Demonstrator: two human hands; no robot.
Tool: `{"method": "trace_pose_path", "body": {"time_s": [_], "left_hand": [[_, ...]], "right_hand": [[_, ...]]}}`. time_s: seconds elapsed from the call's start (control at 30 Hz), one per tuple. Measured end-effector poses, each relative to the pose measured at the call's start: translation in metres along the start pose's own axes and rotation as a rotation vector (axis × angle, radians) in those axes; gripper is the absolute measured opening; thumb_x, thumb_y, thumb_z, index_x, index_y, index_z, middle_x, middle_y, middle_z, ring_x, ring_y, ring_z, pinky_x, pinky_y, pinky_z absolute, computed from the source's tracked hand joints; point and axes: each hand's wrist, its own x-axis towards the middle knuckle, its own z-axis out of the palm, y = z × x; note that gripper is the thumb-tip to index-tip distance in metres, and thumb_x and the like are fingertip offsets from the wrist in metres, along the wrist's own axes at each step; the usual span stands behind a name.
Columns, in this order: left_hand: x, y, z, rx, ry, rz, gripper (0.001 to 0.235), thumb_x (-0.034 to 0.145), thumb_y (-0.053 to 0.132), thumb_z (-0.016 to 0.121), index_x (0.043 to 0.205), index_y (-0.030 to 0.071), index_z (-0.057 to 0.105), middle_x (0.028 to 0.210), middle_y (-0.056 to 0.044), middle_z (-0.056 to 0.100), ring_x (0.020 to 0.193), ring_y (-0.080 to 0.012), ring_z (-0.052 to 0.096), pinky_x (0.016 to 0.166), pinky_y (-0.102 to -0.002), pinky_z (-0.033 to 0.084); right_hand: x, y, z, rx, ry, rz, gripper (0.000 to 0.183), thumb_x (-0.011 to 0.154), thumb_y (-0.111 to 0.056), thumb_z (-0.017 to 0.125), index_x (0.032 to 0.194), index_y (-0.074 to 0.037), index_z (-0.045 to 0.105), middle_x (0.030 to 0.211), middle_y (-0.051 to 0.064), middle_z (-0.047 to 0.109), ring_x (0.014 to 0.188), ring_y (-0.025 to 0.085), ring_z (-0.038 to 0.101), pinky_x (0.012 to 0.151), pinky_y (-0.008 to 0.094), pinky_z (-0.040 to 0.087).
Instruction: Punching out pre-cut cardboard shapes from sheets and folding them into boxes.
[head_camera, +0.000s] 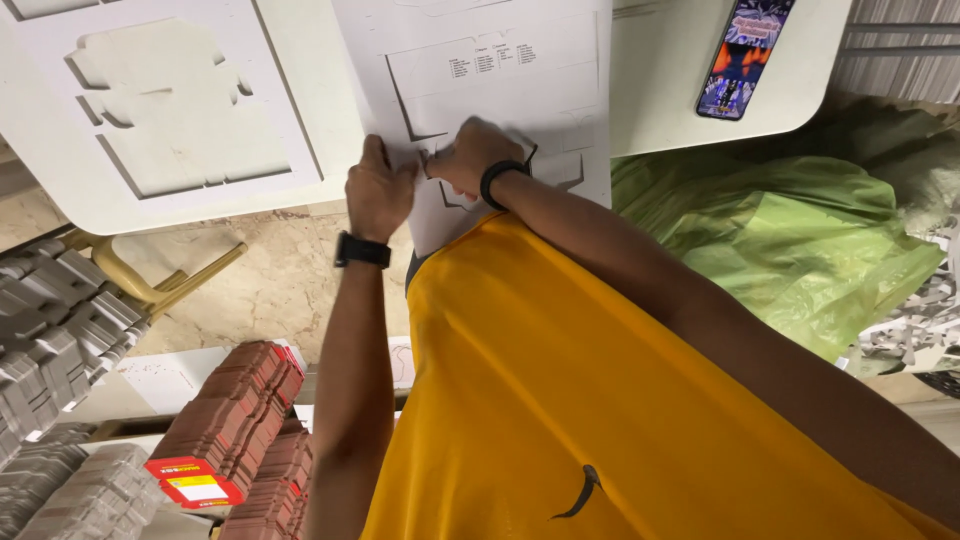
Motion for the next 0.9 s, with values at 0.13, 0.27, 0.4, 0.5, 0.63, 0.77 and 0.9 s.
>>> {"method": "trace_pose_path", "body": {"time_s": [0.13, 0.27, 0.4, 0.5, 0.63, 0.77, 0.9], "left_hand": [[-0.005, 0.027, 0.029, 0.266, 0.084, -0.042, 0.035, 0.091, 0.033, 0.071, 0.109, 0.017, 0.046, 0.092, -0.018, 0.075, 0.092, -0.0444, 0.075, 0.083, -0.055, 0.061], [-0.012, 0.029, 0.015, 0.300, 0.103, -0.035, 0.034, 0.091, 0.032, 0.068, 0.112, 0.015, 0.046, 0.090, -0.017, 0.073, 0.089, -0.0449, 0.074, 0.080, -0.055, 0.062], [0.005, 0.009, -0.008, -0.179, 0.036, -0.079, 0.048, 0.086, 0.045, 0.074, 0.111, 0.008, 0.056, 0.106, -0.026, 0.072, 0.106, -0.0513, 0.068, 0.084, -0.059, 0.057], [0.012, 0.039, -0.006, -0.385, 0.131, -0.174, 0.058, 0.081, 0.054, 0.077, 0.114, 0.010, 0.058, 0.111, -0.021, 0.072, 0.111, -0.0431, 0.070, 0.091, -0.054, 0.057], [0.034, 0.019, 0.025, -0.242, 0.189, -0.266, 0.067, 0.075, 0.058, 0.078, 0.120, 0.013, 0.058, 0.116, -0.017, 0.071, 0.114, -0.0426, 0.069, 0.098, -0.056, 0.056], [0.013, 0.040, 0.019, -0.402, 0.272, -0.250, 0.047, 0.076, 0.042, 0.077, 0.105, 0.011, 0.060, 0.096, -0.015, 0.072, 0.104, -0.0423, 0.072, 0.088, -0.053, 0.057], [0.016, 0.031, 0.034, -0.407, 0.402, -0.200, 0.034, 0.077, 0.035, 0.075, 0.090, 0.012, 0.054, 0.075, -0.013, 0.069, 0.088, -0.0403, 0.075, 0.078, -0.049, 0.057]], "right_hand": [[-0.007, -0.002, -0.010, 0.010, 0.008, 0.000, 0.036, 0.085, -0.027, 0.067, 0.050, -0.015, 0.065, 0.040, 0.000, 0.054, 0.043, 0.020, 0.062, 0.050, 0.029, 0.047], [-0.007, 0.001, -0.009, 0.016, -0.034, -0.047, 0.032, 0.083, -0.026, 0.072, 0.054, -0.013, 0.066, 0.045, 0.003, 0.059, 0.043, 0.018, 0.060, 0.051, 0.028, 0.047], [-0.005, 0.007, -0.008, 0.112, -0.075, -0.043, 0.032, 0.080, -0.034, 0.059, 0.056, -0.017, 0.071, 0.048, 0.002, 0.061, 0.044, 0.014, 0.058, 0.051, 0.028, 0.047], [-0.005, 0.009, -0.017, 0.314, -0.131, 0.022, 0.046, 0.085, -0.047, 0.062, 0.065, -0.007, 0.072, 0.056, 0.010, 0.066, 0.046, 0.016, 0.058, 0.049, 0.026, 0.049], [-0.014, 0.002, -0.019, 0.447, -0.073, 0.015, 0.038, 0.084, -0.036, 0.069, 0.073, 0.000, 0.071, 0.063, 0.015, 0.068, 0.052, 0.020, 0.068, 0.045, 0.028, 0.055], [-0.018, -0.004, -0.029, 0.407, -0.013, 0.045, 0.030, 0.081, -0.033, 0.075, 0.068, -0.006, 0.073, 0.060, 0.010, 0.070, 0.051, 0.017, 0.065, 0.047, 0.026, 0.052], [-0.002, 0.004, -0.020, 0.404, -0.012, 0.088, 0.026, 0.079, -0.033, 0.076, 0.067, -0.010, 0.074, 0.059, 0.007, 0.071, 0.051, 0.015, 0.066, 0.049, 0.024, 0.052]]}}
